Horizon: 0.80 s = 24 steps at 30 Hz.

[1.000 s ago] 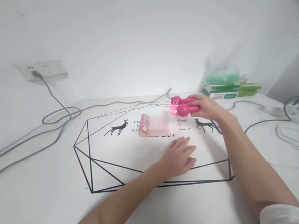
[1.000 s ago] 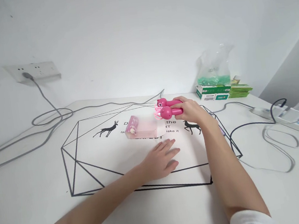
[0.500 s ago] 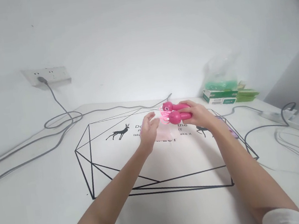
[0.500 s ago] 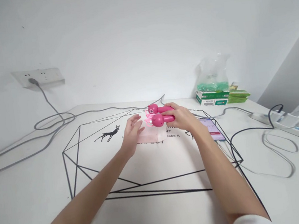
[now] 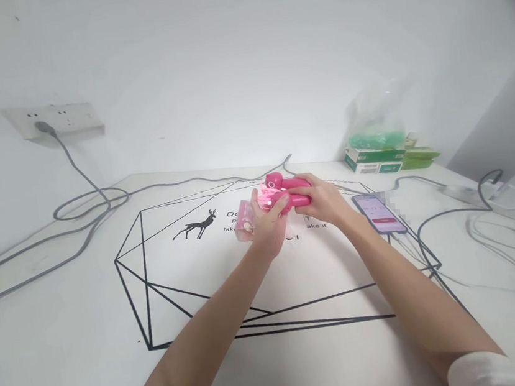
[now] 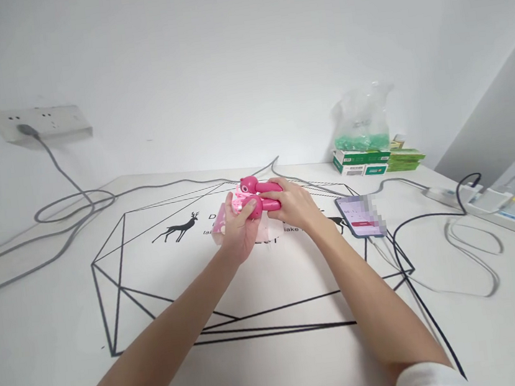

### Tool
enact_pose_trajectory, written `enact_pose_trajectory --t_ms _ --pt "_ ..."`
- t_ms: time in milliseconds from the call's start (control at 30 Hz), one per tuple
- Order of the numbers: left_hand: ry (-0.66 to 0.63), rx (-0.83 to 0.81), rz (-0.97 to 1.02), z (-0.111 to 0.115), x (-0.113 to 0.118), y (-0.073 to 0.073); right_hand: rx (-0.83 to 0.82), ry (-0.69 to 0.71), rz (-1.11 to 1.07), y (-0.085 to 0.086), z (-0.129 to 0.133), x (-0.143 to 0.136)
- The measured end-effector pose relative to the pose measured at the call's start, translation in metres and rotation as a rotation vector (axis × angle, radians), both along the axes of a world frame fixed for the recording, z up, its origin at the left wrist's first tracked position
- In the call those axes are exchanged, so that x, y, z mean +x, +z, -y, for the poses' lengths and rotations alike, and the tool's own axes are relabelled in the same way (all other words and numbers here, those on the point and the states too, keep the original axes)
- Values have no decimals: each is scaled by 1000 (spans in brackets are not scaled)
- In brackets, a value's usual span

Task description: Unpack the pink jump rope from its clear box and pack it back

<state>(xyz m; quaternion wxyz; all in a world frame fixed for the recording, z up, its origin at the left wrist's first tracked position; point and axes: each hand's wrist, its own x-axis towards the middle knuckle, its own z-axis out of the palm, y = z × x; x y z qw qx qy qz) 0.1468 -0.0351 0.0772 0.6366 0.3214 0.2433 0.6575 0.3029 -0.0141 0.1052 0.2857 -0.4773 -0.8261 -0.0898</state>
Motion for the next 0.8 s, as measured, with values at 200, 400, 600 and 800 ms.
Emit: enact_pose_trajectory --t_ms 200,400,600,800 --pt "30 -102 59 -1 -2 2 -71 40 6 -8 -3 -4" --pt "-1 -100 17 -4 -9 -4 -58 193 58 -16 -7 -4" --pt "7 -148 56 -7 -18 0 -96 292 46 -15 -6 -3" --pt "22 -193 187 -12 -21 -5 -196 330 -158 -17 -1 -12"
